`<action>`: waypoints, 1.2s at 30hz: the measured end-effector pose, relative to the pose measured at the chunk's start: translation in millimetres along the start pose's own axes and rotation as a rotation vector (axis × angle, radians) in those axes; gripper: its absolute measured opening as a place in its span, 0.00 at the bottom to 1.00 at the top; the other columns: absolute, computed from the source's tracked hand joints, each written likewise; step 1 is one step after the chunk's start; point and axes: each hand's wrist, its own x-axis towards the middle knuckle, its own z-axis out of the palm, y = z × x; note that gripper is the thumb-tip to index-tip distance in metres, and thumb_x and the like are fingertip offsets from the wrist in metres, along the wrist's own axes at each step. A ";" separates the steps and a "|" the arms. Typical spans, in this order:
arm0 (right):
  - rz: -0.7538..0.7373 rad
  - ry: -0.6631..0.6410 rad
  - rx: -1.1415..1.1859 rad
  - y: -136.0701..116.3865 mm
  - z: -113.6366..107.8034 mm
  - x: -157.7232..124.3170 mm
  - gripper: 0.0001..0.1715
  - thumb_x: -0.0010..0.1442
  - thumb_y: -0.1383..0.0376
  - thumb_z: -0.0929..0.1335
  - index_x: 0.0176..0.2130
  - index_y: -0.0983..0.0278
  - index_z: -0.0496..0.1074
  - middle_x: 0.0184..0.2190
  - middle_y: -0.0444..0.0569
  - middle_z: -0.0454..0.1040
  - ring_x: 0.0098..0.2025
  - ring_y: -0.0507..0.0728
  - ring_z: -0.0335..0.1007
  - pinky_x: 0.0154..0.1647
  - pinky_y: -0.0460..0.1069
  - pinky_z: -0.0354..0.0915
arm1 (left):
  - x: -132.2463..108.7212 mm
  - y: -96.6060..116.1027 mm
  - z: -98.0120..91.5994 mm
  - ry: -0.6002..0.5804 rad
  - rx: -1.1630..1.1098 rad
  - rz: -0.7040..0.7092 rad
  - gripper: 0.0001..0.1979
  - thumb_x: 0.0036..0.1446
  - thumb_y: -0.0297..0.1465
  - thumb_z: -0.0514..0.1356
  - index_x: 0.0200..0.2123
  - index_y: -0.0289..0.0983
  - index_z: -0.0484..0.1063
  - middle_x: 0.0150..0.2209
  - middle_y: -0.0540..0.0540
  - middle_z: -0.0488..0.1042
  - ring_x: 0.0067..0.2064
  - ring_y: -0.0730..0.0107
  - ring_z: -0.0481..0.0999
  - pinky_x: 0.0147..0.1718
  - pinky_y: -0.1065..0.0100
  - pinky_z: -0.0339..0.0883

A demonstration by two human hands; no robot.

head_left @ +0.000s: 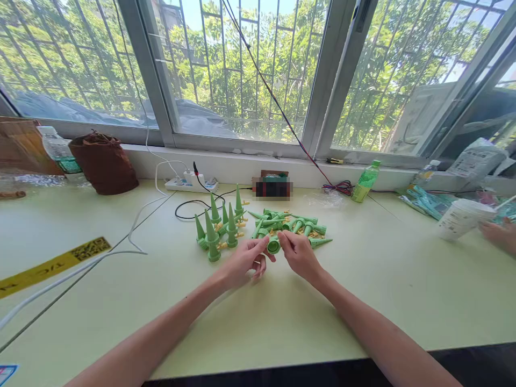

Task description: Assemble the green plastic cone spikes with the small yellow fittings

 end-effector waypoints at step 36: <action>0.029 0.067 -0.061 4.5 2.2 2.6 0.24 0.69 0.55 0.56 0.24 0.61 0.51 0.19 0.38 0.51 0.22 0.50 0.45 0.24 0.47 0.46 | 3.1 0.1 1.2 0.252 0.246 0.046 0.29 0.59 0.55 0.48 0.28 0.34 0.68 0.20 0.50 0.68 0.12 0.82 0.58 0.11 0.75 0.45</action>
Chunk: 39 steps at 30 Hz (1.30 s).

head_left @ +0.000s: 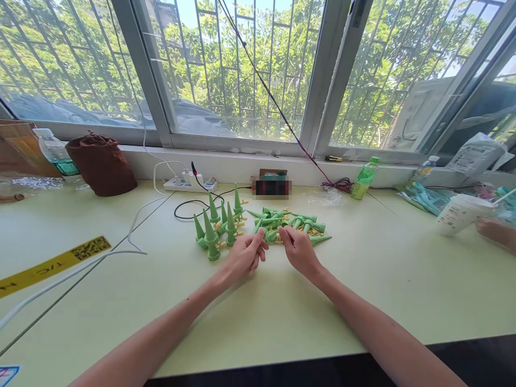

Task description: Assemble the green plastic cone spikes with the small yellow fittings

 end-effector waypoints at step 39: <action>0.310 -0.105 0.395 -2.8 10.4 -6.3 0.33 0.64 0.43 0.58 0.18 0.61 0.56 0.12 0.40 0.55 0.14 0.49 0.51 0.16 0.46 0.51 | -5.8 -8.4 2.5 0.166 0.231 0.411 0.14 0.54 0.40 0.64 0.40 0.38 0.71 0.18 0.57 0.60 0.17 0.80 0.57 0.18 0.74 0.56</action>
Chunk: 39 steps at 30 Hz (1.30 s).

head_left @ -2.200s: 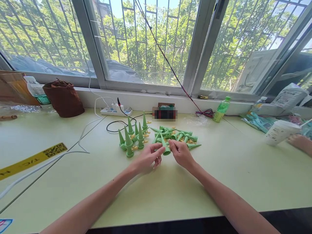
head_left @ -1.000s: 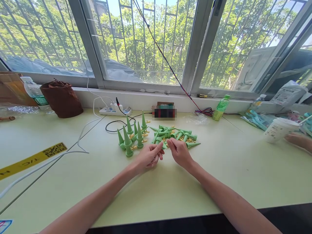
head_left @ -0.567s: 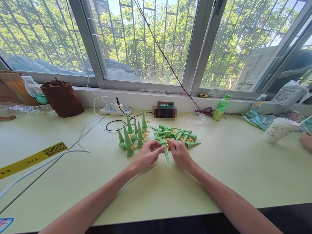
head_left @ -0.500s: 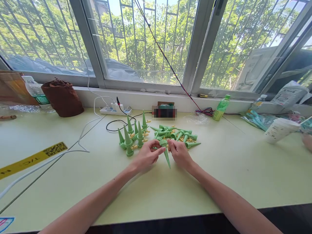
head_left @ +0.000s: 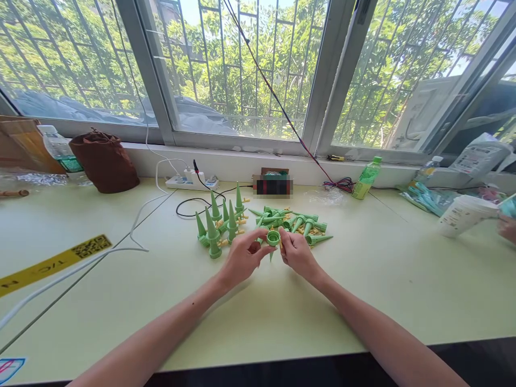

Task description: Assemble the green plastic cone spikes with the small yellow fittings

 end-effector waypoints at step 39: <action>-0.055 -0.235 0.157 -2.7 -5.0 0.5 0.22 0.63 0.51 0.64 0.25 0.62 0.58 0.17 0.37 0.54 0.16 0.46 0.46 0.15 0.43 0.48 | 7.4 -0.4 -7.0 -0.148 -0.609 -0.449 0.22 0.48 0.41 0.69 0.36 0.37 0.62 0.18 0.58 0.61 0.17 0.83 0.56 0.15 0.77 0.45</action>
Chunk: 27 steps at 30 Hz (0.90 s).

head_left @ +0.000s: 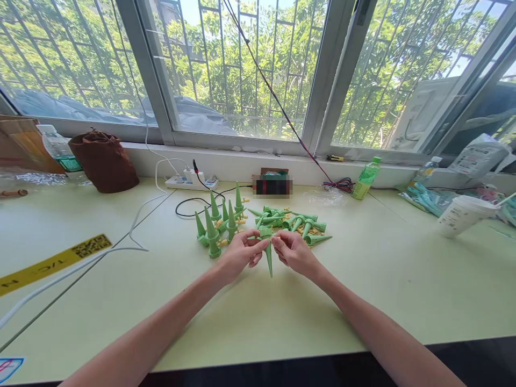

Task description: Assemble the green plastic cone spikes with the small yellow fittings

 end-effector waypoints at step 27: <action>-0.013 0.084 -0.028 -4.5 3.8 -0.4 0.24 0.61 0.50 0.66 0.23 0.63 0.60 0.14 0.36 0.55 0.14 0.45 0.48 0.14 0.43 0.47 | 2.4 -3.9 1.5 -0.078 0.123 0.115 0.17 0.54 0.42 0.64 0.33 0.34 0.64 0.19 0.56 0.61 0.18 0.82 0.59 0.15 0.75 0.51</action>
